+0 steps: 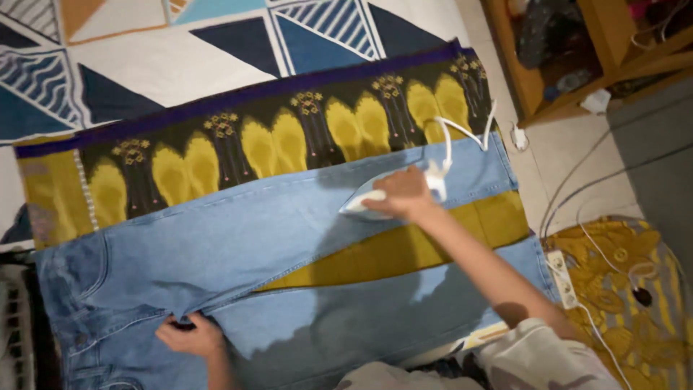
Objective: Ironing a pair of denim jeans on an ironing board and folding them.
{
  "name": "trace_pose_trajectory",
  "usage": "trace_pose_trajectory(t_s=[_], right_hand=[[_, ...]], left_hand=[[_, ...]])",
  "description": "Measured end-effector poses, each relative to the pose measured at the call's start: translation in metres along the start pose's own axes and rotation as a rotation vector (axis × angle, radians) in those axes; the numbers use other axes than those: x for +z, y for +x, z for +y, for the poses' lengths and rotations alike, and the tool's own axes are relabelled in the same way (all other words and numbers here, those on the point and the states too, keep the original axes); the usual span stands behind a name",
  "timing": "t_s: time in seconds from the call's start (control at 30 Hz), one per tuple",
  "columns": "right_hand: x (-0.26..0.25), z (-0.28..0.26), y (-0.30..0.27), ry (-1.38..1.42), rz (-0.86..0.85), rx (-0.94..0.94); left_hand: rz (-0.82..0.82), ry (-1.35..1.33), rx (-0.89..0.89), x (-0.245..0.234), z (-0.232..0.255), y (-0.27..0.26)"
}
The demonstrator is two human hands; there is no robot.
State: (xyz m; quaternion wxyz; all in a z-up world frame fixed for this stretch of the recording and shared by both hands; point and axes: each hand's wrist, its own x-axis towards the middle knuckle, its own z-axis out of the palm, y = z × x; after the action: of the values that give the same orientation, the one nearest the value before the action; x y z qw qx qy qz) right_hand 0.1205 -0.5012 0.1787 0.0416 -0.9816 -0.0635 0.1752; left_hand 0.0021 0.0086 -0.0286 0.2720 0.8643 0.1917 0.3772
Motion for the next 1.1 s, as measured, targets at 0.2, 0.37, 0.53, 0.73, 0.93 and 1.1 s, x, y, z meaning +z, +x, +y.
trace_pose_trajectory(t_s=[0.2,0.37,0.53,0.73,0.93,1.1], right_hand=[[-0.009,0.157,-0.022,-0.155,0.143,0.187],[-0.006,0.246,-0.05,-0.168,0.183,0.3],[-0.008,0.212,-0.035,-0.114,0.245,0.333],[0.013,0.082,0.001,0.338,0.218,0.132],[0.027,0.003,0.008,-0.013,0.376,-0.205],[0.012,0.067,-0.001,-0.092,0.421,-0.028]], left_hand=[[-0.032,0.011,-0.009,-0.003,0.0,-0.001],[-0.039,0.034,-0.051,-0.002,0.003,-0.001],[-0.025,0.036,-0.052,-0.002,0.008,0.002],[-0.028,0.007,-0.068,-0.003,0.01,0.002],[-0.057,0.021,-0.144,-0.005,0.009,0.001],[-0.038,0.01,-0.056,-0.005,0.01,0.002]])
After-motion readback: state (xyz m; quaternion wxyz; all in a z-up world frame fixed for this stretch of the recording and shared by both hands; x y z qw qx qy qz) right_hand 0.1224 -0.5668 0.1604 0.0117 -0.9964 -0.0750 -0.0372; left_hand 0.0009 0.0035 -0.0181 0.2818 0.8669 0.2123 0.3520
